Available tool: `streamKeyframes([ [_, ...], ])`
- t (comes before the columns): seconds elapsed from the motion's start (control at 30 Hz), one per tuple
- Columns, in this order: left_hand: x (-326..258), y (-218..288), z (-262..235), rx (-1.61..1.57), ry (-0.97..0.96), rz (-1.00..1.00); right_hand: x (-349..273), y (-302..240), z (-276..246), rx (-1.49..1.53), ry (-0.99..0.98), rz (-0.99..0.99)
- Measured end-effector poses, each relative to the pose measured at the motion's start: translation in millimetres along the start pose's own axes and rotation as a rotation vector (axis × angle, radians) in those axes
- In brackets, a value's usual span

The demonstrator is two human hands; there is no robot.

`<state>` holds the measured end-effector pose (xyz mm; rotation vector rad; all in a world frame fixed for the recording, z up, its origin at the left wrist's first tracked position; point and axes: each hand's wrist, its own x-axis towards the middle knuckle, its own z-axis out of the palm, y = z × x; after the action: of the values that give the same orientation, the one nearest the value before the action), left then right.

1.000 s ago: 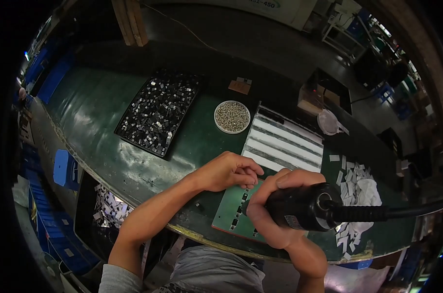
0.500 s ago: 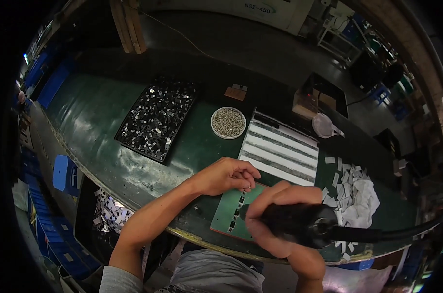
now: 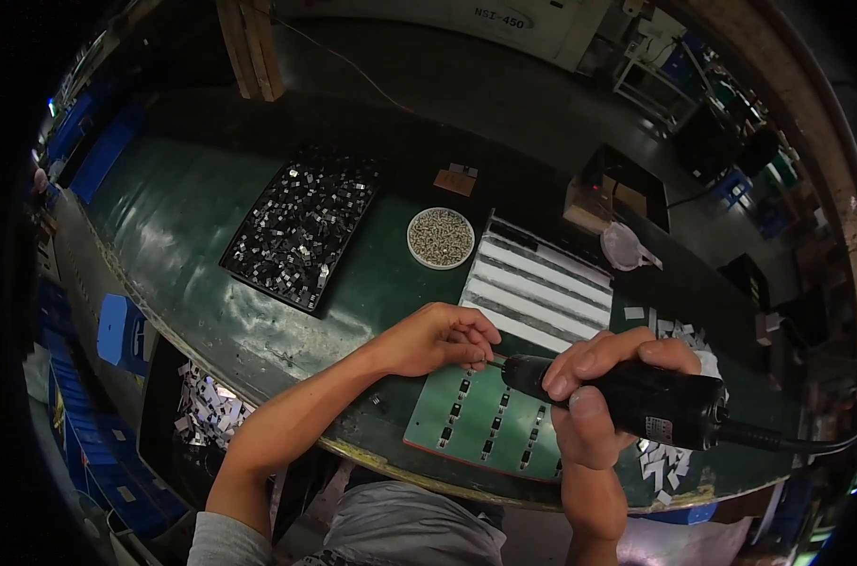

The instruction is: The person assembles small metal plates and electronic components into a green template, fastening them with screws using an electric screwdriver.

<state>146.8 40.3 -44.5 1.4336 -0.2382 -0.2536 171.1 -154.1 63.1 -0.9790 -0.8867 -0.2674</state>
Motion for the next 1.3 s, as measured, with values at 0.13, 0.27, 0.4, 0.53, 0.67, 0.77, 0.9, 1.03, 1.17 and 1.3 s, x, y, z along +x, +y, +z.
streamKeyframes([
  [0.13,0.9,2.2,0.4,0.009,-0.005,-0.017,-0.1,-0.1,1.1,-0.019,-0.019,-0.023],
  [0.27,-0.3,1.6,0.4,0.009,0.001,-0.011,-2.3,0.5,0.9,-0.002,-0.023,-0.005],
  [0.4,-0.6,2.4,0.1,0.030,-0.007,-0.017,-0.9,-0.6,2.0,-0.016,-0.025,-0.031],
  [0.53,-1.8,7.4,0.3,0.095,-0.027,-0.012,-0.4,-2.1,2.9,-0.031,-0.032,-0.033],
  [0.67,-2.0,4.9,0.1,0.128,-0.054,0.038,0.1,-4.3,3.0,-0.036,-0.034,-0.034],
  [0.77,-4.0,4.6,-1.4,0.151,-0.063,0.049,-0.9,-2.2,4.2,-0.022,-0.025,-0.031],
  [0.9,-3.3,10.1,-0.4,0.201,-0.078,0.064,-0.2,-3.6,2.6,-0.022,-0.027,-0.016],
  [1.03,-4.0,9.8,-1.4,0.237,-0.085,0.102,-1.1,-3.5,2.1,0.009,-0.027,0.027],
  [1.17,-4.3,6.7,-1.5,0.228,-0.106,0.078,-2.2,-3.7,1.8,0.004,-0.034,0.036],
  [1.3,-4.3,5.6,-1.8,0.245,-0.103,0.075,-3.2,-3.6,2.5,-0.003,-0.024,0.036],
])
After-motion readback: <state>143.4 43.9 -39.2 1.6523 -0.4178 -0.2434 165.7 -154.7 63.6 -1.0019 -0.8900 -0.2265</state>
